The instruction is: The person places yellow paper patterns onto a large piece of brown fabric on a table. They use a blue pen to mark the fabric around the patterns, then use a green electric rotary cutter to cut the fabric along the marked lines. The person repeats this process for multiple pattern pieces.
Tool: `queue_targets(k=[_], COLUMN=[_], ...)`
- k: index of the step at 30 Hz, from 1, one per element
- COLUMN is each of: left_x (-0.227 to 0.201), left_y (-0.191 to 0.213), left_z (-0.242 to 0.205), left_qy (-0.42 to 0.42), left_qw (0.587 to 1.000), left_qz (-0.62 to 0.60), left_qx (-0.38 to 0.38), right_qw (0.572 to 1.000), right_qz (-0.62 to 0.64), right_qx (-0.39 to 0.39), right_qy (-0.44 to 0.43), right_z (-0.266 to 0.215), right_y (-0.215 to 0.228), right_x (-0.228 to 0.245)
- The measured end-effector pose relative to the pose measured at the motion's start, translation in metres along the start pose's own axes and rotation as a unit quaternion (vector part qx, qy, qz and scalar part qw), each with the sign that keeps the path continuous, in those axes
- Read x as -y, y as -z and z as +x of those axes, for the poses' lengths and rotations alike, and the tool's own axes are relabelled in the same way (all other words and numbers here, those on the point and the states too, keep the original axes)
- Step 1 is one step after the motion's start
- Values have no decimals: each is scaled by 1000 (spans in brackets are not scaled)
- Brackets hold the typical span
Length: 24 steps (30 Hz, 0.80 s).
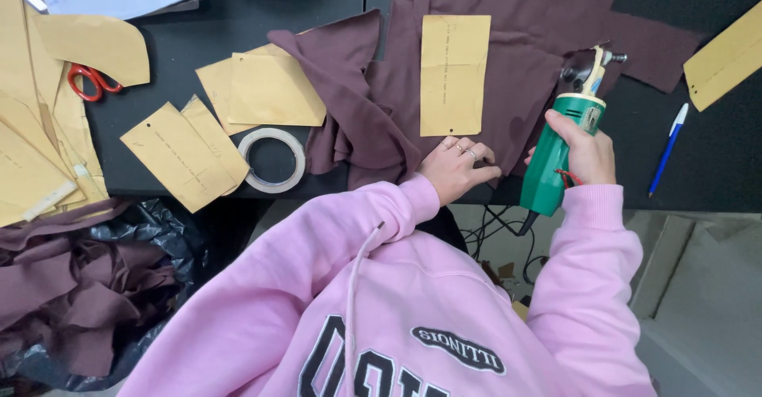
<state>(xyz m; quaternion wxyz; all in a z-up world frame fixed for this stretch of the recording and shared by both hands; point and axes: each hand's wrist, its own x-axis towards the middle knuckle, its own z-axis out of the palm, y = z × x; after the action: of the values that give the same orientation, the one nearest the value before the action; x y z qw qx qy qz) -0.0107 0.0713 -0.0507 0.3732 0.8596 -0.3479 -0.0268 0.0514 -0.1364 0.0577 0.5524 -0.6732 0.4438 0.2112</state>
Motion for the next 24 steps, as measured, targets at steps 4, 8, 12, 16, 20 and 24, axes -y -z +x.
queue_targets(k=[4,8,12,16,20,24], left_x=[1,-4,-1,-26,-58,-75], left_y=[-2,-2,6,23,18,-24], left_z=[1,-3,6,15,53,99], left_qy=[0,12,42,96,146,132], left_qw=[1000,1000,998,991,986,989], left_qz=[-8,-18,-48,-88,-60,-2], left_qx=[-1,-5,-22,-35,-58,-72], right_qw=[1000,997,988,978,967,920], right_qz=[13,1,-78,-99,-143,-346], right_qx=[5,52,131,177,208,175], right_qy=[10,60,14,-50,-15,62], right_z=[6,-2,-40,-66,-29,45], right_y=[1,22,62,134,205,244], right_x=[5,-22,-59,-90,-75,-48])
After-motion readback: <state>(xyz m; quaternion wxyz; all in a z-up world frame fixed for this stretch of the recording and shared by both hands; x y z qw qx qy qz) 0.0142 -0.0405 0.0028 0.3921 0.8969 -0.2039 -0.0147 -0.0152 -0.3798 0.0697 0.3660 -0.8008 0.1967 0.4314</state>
